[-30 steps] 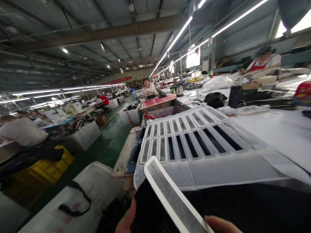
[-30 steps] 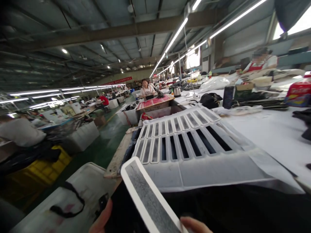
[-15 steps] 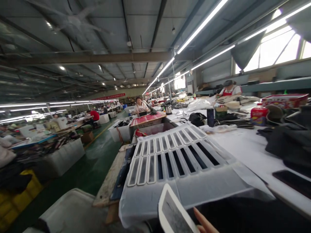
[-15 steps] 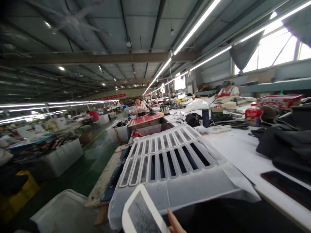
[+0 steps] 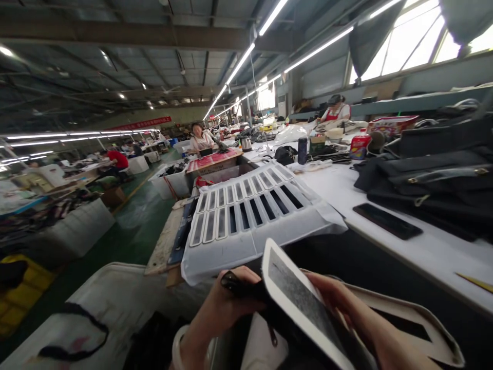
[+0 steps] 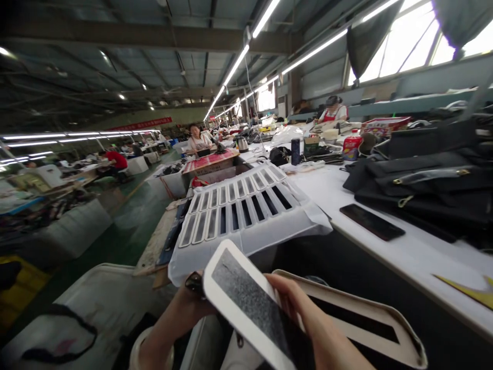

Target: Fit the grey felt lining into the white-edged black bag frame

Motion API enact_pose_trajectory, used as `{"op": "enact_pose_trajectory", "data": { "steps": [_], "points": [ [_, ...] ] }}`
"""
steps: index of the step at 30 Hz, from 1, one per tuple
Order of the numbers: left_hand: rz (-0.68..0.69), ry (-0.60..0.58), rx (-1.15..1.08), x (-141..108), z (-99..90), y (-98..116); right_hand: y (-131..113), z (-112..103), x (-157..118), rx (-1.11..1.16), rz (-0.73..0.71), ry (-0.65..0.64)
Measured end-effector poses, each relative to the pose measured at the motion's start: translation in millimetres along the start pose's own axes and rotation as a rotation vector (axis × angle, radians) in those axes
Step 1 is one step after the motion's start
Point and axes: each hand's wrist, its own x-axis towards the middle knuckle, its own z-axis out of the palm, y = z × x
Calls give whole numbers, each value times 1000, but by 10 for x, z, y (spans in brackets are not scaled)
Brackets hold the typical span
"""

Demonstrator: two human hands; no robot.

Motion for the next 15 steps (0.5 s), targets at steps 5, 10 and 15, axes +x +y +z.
{"op": "enact_pose_trajectory", "data": {
  "steps": [5, 10, 15],
  "points": [
    [60, -26, -4, 151, 314, 209, -257, -400, -200, -266, 111, 115],
    [114, 14, 82, 335, 597, 308, -564, -705, -285, -501, 147, 244],
    [187, -2, 176, 540, 761, 353, -501, -823, -273, -543, 178, 374]
  ]
}}
